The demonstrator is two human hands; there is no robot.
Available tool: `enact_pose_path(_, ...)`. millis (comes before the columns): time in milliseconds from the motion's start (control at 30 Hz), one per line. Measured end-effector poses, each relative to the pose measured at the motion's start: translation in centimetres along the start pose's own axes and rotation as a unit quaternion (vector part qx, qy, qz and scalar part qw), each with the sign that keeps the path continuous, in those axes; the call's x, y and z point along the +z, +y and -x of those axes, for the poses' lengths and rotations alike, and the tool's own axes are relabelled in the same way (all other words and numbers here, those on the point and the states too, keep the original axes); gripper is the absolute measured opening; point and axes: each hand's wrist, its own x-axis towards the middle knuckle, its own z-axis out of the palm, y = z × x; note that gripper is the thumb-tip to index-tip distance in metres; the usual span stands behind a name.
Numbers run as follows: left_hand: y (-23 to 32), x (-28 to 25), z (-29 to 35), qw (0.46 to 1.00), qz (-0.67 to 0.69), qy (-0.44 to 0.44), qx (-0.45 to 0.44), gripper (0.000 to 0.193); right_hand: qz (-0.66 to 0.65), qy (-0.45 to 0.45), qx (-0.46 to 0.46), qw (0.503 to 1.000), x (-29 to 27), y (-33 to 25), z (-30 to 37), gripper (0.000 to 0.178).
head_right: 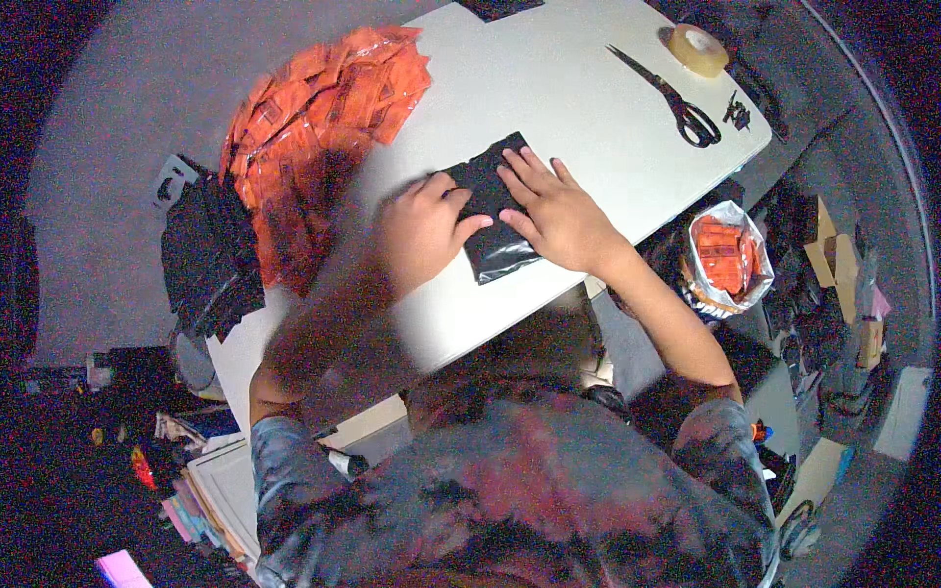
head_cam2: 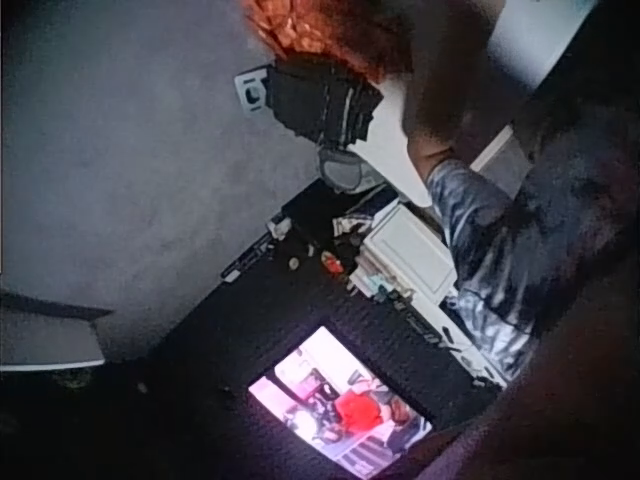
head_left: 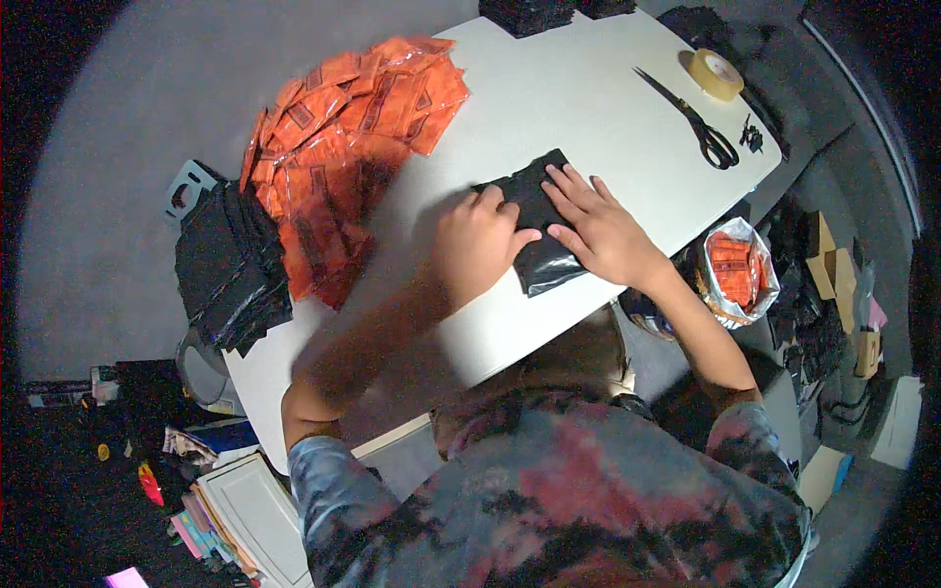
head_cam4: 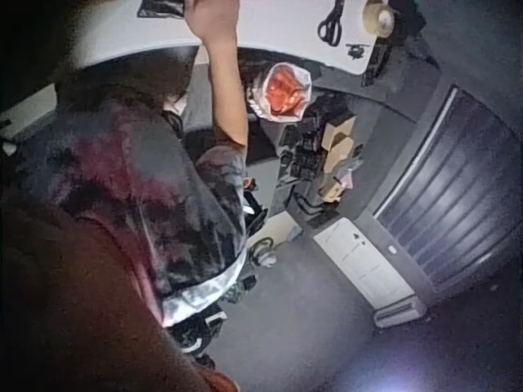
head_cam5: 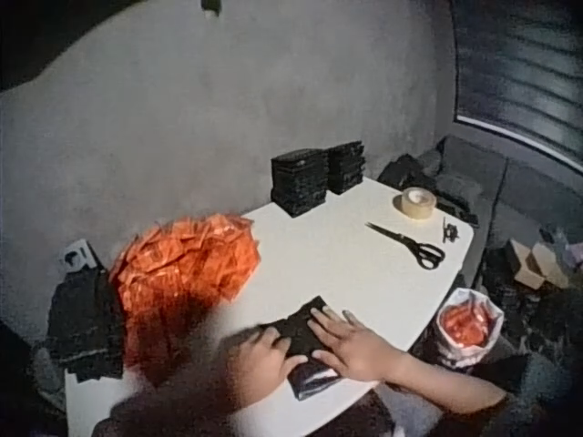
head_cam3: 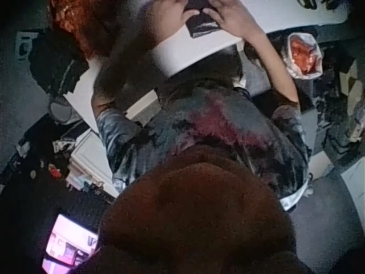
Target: Packing small orange objects into black plastic mailers and sealing them with tape.
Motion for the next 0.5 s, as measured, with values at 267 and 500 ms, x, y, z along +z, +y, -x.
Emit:
enact_pose_path(267, -6.9, 2.5, -1.6, 0.993, 0.021, 0.111, -0.015, 0.045, -0.063, 0.103, 0.226, 0.967, -1.5, 0.7, -3.8, 0.047)
enact_pose_path(500, -8.1, 1.9, -3.5, 0.957, 0.267, -0.042, -0.102, 0.041, -0.179, 0.040, 0.249, 0.951, -1.6, 3.0, -5.3, 0.039)
